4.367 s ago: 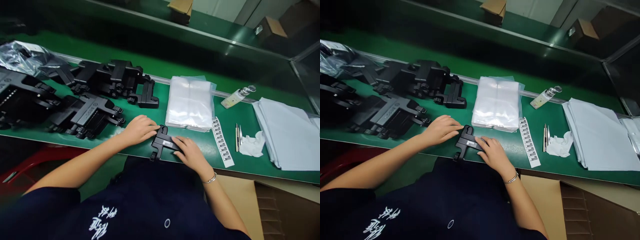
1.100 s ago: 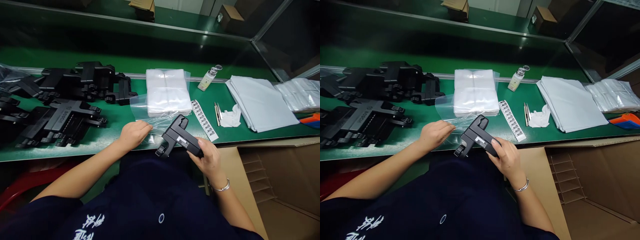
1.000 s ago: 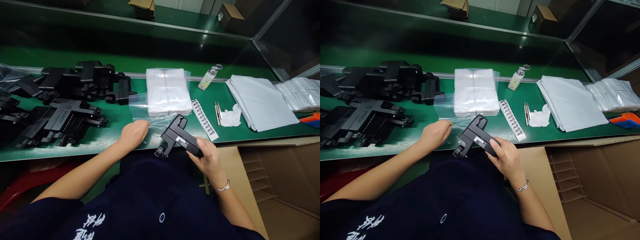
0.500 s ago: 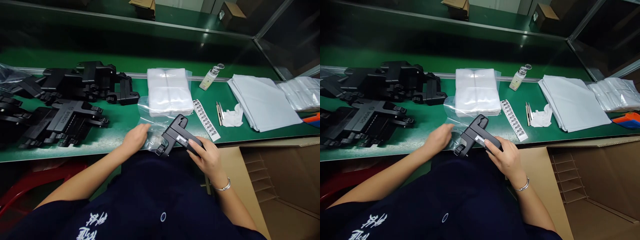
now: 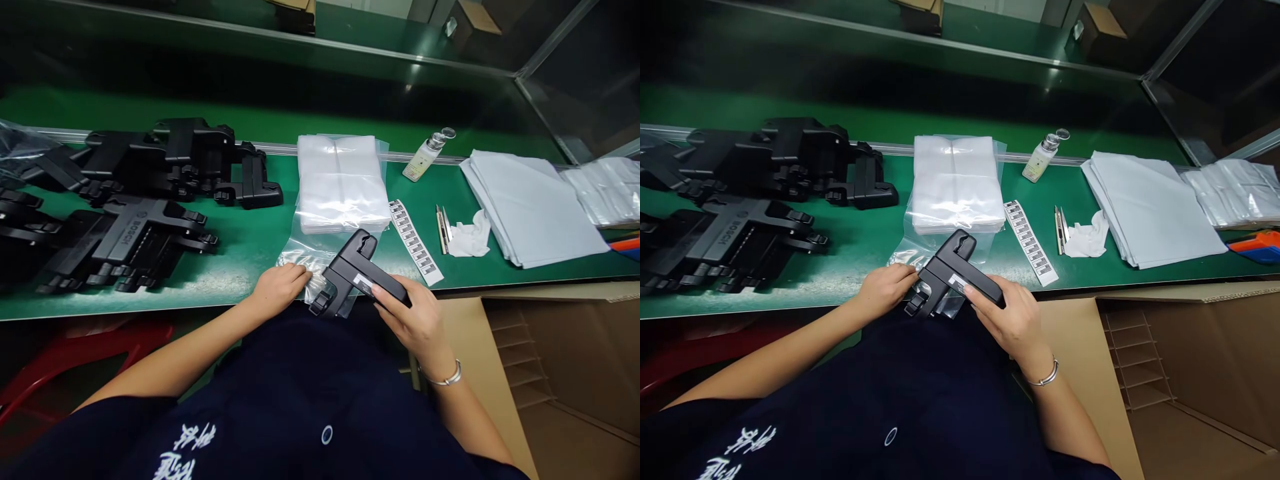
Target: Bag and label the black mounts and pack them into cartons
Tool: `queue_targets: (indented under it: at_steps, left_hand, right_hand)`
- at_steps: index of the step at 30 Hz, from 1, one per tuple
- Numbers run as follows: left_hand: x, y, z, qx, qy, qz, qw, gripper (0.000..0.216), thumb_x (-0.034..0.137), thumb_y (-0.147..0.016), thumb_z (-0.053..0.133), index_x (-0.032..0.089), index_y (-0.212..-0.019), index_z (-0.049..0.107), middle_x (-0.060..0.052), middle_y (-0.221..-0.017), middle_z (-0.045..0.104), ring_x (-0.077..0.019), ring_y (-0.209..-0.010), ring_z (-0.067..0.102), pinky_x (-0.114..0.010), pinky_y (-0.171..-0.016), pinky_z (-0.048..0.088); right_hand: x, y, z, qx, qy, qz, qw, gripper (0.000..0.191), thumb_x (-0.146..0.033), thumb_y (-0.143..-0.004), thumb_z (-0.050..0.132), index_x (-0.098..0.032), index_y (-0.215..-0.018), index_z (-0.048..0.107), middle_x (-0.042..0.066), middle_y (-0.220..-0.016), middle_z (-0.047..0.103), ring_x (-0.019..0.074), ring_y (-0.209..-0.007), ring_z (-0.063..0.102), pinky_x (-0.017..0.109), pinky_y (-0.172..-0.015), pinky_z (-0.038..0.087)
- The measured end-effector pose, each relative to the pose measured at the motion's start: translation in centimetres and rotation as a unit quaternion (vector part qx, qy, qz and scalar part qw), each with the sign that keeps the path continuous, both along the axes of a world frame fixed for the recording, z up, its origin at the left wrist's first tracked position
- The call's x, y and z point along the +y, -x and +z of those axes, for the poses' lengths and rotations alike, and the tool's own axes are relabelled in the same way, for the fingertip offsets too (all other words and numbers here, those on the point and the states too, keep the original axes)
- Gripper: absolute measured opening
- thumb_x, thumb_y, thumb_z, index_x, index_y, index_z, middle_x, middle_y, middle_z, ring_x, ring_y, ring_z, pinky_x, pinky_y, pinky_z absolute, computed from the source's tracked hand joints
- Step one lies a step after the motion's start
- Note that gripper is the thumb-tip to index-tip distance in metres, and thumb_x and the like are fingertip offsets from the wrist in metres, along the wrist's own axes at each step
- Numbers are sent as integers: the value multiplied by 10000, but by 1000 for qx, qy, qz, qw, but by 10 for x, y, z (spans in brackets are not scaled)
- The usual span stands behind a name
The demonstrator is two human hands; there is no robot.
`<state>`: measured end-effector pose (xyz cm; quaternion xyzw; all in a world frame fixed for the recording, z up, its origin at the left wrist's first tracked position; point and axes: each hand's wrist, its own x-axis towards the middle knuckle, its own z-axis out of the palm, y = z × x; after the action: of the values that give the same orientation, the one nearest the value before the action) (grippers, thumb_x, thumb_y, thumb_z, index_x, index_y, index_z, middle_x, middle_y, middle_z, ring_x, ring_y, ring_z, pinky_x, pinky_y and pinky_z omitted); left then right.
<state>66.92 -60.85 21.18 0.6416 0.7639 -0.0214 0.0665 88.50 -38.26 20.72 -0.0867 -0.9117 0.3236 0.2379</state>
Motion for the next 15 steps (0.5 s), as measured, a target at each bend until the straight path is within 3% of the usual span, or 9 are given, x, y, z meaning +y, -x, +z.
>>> queue_targets:
  at_steps: [2, 4, 8, 12, 15]
  left_hand:
    - [2, -1, 0, -9, 21, 9, 1000, 300, 117, -948, 396, 178, -1046, 673, -91, -912, 704, -194, -799, 641, -285, -611, 452]
    - [4, -2, 0, -15, 46, 29, 998, 295, 134, -948, 400, 170, -1085, 659, -88, -872, 700, -201, -789, 642, -285, -604, 447]
    - [17, -5, 2, -60, 80, 81, 992, 251, 172, -937, 417, 165, -1052, 639, -80, -823, 696, -204, -750, 647, -278, -594, 449]
    - [33, -12, 2, -92, 108, 105, 984, 175, 194, -894, 468, 197, -799, 615, -54, -689, 649, -202, -652, 635, -270, -548, 416]
    - [40, -16, 1, -86, 124, 111, 982, 154, 203, -861, 509, 206, -725, 580, -50, -653, 630, -216, -642, 639, -276, -540, 402]
  right_hand:
    - [1, 1, 2, -8, 51, -12, 999, 318, -206, -891, 629, -324, -1180, 691, 85, -1127, 679, 215, -975, 660, 350, -797, 548]
    - [2, 2, 4, -28, 158, -36, 986, 312, -249, -900, 623, -312, -1198, 690, 75, -1112, 694, 214, -983, 668, 357, -829, 559]
    - [6, 5, 8, -79, 391, -70, 914, 372, -326, -891, 640, -316, -1262, 657, 29, -1196, 702, 214, -1076, 666, 360, -936, 551]
    - [9, 7, 9, -109, 494, -81, 859, 424, -357, -856, 680, -321, -1277, 648, 14, -1268, 677, 221, -1139, 645, 375, -1000, 524]
    - [9, 8, 8, -117, 527, -82, 838, 448, -367, -844, 690, -314, -1286, 642, 18, -1281, 670, 223, -1140, 643, 376, -999, 525]
